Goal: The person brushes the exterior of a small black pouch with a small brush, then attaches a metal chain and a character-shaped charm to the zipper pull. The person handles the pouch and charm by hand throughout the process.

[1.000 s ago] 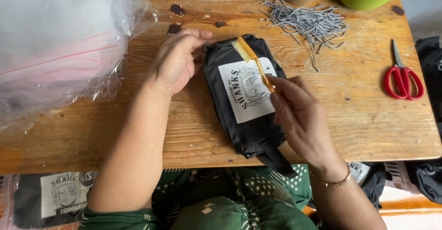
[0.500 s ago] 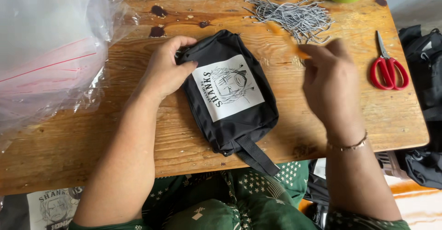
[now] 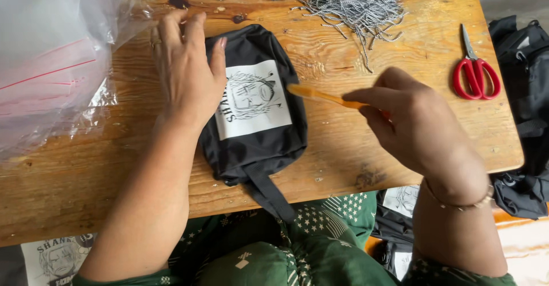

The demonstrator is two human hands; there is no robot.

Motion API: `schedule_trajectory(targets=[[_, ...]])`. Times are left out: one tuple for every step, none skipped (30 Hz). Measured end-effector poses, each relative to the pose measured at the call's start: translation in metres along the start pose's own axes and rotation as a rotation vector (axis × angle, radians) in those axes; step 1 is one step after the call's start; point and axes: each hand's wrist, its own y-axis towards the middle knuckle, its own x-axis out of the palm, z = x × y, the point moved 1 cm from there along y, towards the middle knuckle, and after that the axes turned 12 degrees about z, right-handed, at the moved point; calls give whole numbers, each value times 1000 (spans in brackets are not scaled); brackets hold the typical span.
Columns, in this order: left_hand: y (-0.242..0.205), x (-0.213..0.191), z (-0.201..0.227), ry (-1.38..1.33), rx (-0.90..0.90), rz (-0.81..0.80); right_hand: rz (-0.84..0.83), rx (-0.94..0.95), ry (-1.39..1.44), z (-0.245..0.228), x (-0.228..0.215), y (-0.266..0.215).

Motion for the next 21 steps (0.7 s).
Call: schedule_trajectory(targets=[[2,-3,7,-5,2,-2,2,5,-3,2,7,3],[3,-6,14,-33,87,-33,56,-60,24,2,14,6],[5,-10,21,-61,172,-63,110,-125,51,2,21,10],[-1,-3,23,-59,171,-62,110,-127,53,7,29,13],[-6,6,24,-100,180,-189,132,-148,20,11,37,16],[-13,14,24,-141,187,-317,152,-170,-10,15,46,19],[-18,13,22,-136,184,-317,150,-174,-6,15,48,18],[-21,15,21,-118,188,-385,111,-173,-1,15,49,18],[-25,17,19,-99,191,-452,72,-172,3,15,51,18],[-25,17,18,-94,188,-452,70,-176,7,3,37,13],[-25,17,17,-92,195,-459,-77,-187,105,-8,24,8],[-24,18,17,-93,203,-463,-223,-199,200,-20,10,3],[-23,19,17,-91,201,-461,-224,-203,201,-23,-1,0],[-23,21,18,-80,202,-488,-352,-144,250,-26,-12,-4],[-24,23,19,-70,203,-515,-479,-85,299,-29,-22,-9],[-25,26,19,-77,205,-519,-480,-76,298,-23,-14,-5],[-26,27,19,-92,233,-483,-309,-86,263,-18,-7,0],[-25,29,18,-102,261,-440,-135,-104,226,-13,0,7],[-27,29,18,-104,263,-439,-133,-102,224,-1,15,6],[-27,29,18,-105,270,-404,-56,-100,161,12,30,8],[-27,29,17,-107,277,-369,22,-97,98,23,45,11]])
